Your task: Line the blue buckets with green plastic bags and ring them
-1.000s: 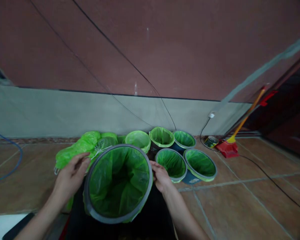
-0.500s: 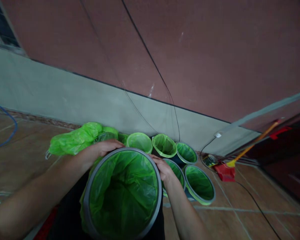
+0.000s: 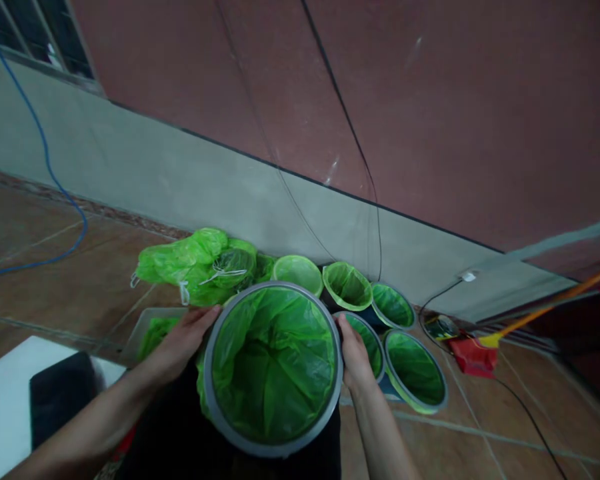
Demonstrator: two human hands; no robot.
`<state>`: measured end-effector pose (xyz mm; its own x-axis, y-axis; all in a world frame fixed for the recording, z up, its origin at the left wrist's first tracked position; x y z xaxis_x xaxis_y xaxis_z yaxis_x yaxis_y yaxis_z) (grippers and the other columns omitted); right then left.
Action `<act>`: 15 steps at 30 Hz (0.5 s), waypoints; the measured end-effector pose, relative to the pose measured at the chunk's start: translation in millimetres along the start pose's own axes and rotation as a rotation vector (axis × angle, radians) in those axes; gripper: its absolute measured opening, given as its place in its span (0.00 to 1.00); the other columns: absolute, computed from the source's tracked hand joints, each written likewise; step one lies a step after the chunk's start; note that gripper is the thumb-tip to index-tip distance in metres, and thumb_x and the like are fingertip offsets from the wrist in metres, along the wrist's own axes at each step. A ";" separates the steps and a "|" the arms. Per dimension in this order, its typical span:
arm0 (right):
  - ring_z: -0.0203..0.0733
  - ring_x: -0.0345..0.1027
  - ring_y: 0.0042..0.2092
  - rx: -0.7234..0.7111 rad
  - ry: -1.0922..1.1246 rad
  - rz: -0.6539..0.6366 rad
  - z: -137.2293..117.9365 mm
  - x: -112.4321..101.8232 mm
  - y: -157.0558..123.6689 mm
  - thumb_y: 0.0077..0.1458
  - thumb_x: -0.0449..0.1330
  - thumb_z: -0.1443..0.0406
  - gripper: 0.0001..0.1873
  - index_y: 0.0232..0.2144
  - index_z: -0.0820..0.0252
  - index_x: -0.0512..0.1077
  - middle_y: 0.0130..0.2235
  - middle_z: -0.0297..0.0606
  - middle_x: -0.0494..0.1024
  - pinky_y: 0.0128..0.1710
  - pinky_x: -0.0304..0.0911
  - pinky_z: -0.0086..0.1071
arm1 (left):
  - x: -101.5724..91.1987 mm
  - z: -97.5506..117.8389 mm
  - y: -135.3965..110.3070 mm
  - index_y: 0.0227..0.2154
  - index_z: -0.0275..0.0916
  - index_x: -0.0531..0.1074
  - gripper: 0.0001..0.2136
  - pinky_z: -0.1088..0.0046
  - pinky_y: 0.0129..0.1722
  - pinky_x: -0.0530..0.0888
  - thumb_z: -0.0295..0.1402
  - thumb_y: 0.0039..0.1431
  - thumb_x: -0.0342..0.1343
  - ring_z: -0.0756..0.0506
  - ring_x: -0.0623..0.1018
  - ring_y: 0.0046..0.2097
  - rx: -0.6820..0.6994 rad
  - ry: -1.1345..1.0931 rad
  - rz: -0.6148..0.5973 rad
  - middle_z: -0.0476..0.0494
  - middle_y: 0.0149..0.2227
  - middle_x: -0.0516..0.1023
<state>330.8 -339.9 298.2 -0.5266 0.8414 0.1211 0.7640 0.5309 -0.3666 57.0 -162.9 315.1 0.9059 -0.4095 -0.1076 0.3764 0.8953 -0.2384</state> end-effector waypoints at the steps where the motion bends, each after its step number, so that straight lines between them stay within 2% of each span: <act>1: 0.45 0.74 0.33 -0.022 0.021 0.010 2.4 0.5 -4.1 0.43 0.69 0.46 0.22 0.29 0.59 0.78 0.30 0.39 0.82 0.36 0.69 0.35 | -0.2 -6.6 -10.5 0.29 0.40 0.78 0.22 0.67 0.36 0.77 0.57 0.48 0.59 0.41 0.81 0.38 -0.008 -0.034 0.016 0.45 0.30 0.83; 3: 0.43 0.73 0.30 -0.073 0.041 0.000 8.2 2.2 -9.3 0.42 0.70 0.46 0.22 0.28 0.58 0.77 0.28 0.36 0.81 0.34 0.68 0.34 | 3.9 -17.9 -23.6 0.32 0.39 0.77 0.23 0.70 0.33 0.76 0.57 0.48 0.59 0.44 0.80 0.34 -0.023 -0.123 0.036 0.47 0.29 0.82; 6: 0.44 0.72 0.30 -0.154 -0.056 -0.031 10.7 0.5 -10.9 0.45 0.66 0.44 0.24 0.28 0.58 0.75 0.27 0.36 0.79 0.35 0.67 0.36 | 10.7 -28.8 -24.6 0.34 0.38 0.75 0.25 0.72 0.29 0.73 0.57 0.49 0.58 0.46 0.77 0.29 -0.022 -0.213 0.048 0.47 0.28 0.81; 8: 0.47 0.72 0.34 -0.274 -0.285 0.009 0.8 -4.0 -12.8 0.51 0.61 0.43 0.25 0.31 0.59 0.75 0.31 0.40 0.80 0.39 0.67 0.40 | 10.4 -31.8 -19.5 0.34 0.37 0.75 0.25 0.71 0.29 0.73 0.56 0.48 0.59 0.45 0.78 0.30 -0.013 -0.168 0.025 0.45 0.29 0.81; 11: 0.53 0.72 0.44 -0.620 -0.715 0.138 -29.4 1.1 -29.0 0.54 0.58 0.49 0.24 0.42 0.62 0.76 0.45 0.50 0.78 0.50 0.63 0.46 | -0.3 -25.7 -18.1 0.35 0.37 0.76 0.22 0.67 0.34 0.76 0.52 0.48 0.60 0.41 0.80 0.33 0.069 0.069 0.017 0.43 0.31 0.82; 12: 0.54 0.70 0.48 -0.722 -0.814 0.110 -37.3 10.6 -37.1 0.55 0.58 0.52 0.22 0.45 0.61 0.76 0.49 0.51 0.77 0.53 0.61 0.47 | -5.3 -19.7 -21.1 0.37 0.38 0.76 0.20 0.66 0.36 0.76 0.50 0.49 0.59 0.40 0.81 0.35 0.120 0.165 0.058 0.42 0.32 0.83; 13: 0.55 0.69 0.51 -0.785 -0.878 0.028 -41.7 23.6 -45.0 0.54 0.59 0.55 0.21 0.47 0.59 0.76 0.51 0.50 0.76 0.56 0.59 0.47 | -9.7 -11.3 -25.9 0.40 0.39 0.75 0.19 0.65 0.38 0.77 0.48 0.52 0.57 0.40 0.81 0.37 0.185 0.251 0.121 0.42 0.35 0.83; 14: 0.54 0.68 0.52 -0.783 -0.903 -0.121 -41.9 39.2 -51.7 0.55 0.59 0.57 0.18 0.46 0.57 0.76 0.50 0.48 0.77 0.56 0.59 0.46 | -11.9 -0.7 -32.0 0.43 0.39 0.74 0.19 0.65 0.40 0.77 0.46 0.55 0.55 0.40 0.81 0.39 0.263 0.324 0.190 0.41 0.38 0.83; 15: 0.53 0.69 0.51 -0.703 -0.897 -0.307 -37.7 55.4 -57.3 0.54 0.61 0.59 0.15 0.44 0.54 0.77 0.46 0.45 0.79 0.56 0.60 0.44 | -10.1 11.3 -38.2 0.46 0.39 0.72 0.18 0.65 0.41 0.77 0.44 0.58 0.52 0.40 0.81 0.41 0.349 0.389 0.236 0.40 0.42 0.82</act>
<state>271.9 -319.9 360.7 -0.5832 0.4461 -0.6789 0.4494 0.8734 0.1878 35.7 -191.0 336.2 0.8598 -0.1672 -0.4825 0.2744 0.9481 0.1604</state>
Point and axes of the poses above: each hand's wrist, its own y-axis towards the middle knuckle, its own x-axis out of the palm, z = x × y, the point moved 4 cm from there along y, towards the middle knuckle
